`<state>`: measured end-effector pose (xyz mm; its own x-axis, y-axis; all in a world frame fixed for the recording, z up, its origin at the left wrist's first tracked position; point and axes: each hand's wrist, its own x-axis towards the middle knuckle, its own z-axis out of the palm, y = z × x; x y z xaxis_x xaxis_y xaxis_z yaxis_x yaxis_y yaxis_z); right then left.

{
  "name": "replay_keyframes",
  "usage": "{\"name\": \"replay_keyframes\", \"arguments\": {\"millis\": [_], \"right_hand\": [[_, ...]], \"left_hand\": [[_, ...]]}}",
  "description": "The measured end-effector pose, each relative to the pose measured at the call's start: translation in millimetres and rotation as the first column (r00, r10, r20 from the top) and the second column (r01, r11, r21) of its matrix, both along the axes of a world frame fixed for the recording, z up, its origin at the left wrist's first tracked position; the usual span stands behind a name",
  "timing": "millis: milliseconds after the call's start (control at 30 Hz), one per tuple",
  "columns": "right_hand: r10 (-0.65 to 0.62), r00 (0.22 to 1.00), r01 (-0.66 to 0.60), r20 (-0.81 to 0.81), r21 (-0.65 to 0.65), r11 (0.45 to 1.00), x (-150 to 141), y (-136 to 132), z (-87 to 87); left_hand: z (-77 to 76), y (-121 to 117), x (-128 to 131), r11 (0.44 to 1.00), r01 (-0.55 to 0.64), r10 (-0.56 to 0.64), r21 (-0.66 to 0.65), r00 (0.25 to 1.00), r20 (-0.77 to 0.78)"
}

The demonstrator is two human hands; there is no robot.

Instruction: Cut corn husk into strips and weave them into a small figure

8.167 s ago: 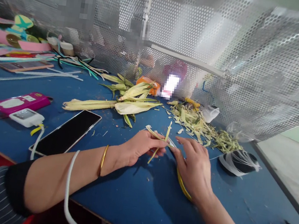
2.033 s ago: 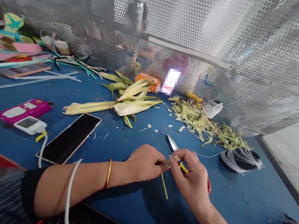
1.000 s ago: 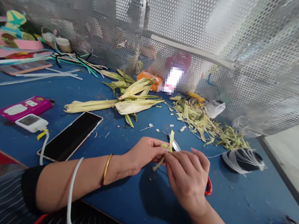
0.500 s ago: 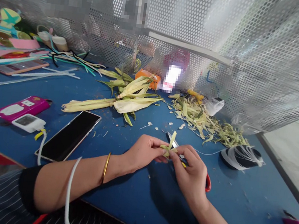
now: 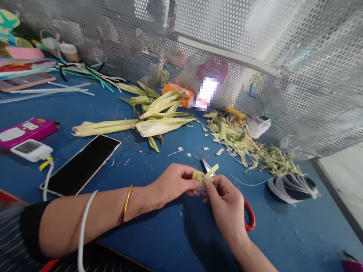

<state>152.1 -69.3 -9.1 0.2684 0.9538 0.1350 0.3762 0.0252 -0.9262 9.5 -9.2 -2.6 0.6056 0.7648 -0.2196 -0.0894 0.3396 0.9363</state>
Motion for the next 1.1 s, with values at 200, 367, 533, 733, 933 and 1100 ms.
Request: {"name": "replay_keyframes", "arguments": {"millis": [200,367,533,733,933,1100], "right_hand": [[0.027,0.973,-0.038,-0.23,-0.043,0.998,-4.6,2.6,-0.8],[0.112,0.985,-0.113,-0.129,0.003,0.994,-1.9,0.3,-0.4],[0.006,0.847,-0.141,0.532,0.212,0.967,15.4,-0.6,1.7],[-0.123,0.434,-0.459,0.893,0.336,0.822,28.0,5.6,9.1],[-0.072,0.446,-0.541,0.892,0.332,0.773,28.6,6.4,8.7],[-0.076,0.488,-0.542,0.869,0.37,0.755,23.4,5.3,7.4]], "left_hand": [[-1.5,1.0,0.4,0.999,-0.041,0.043,0.025,0.998,-0.046],[5.7,4.0,-0.6,0.984,-0.159,0.151,-0.079,0.984,-0.097],[7.7,7.4,-1.2,0.969,-0.224,0.213,-0.107,0.971,-0.111],[5.5,6.1,-2.1,0.982,-0.169,0.16,-0.085,0.982,-0.097],[7.6,3.5,-1.3,0.986,-0.157,0.15,-0.057,0.982,-0.112],[5.9,2.7,-0.9,0.989,-0.138,0.132,-0.057,0.986,-0.097]]}}
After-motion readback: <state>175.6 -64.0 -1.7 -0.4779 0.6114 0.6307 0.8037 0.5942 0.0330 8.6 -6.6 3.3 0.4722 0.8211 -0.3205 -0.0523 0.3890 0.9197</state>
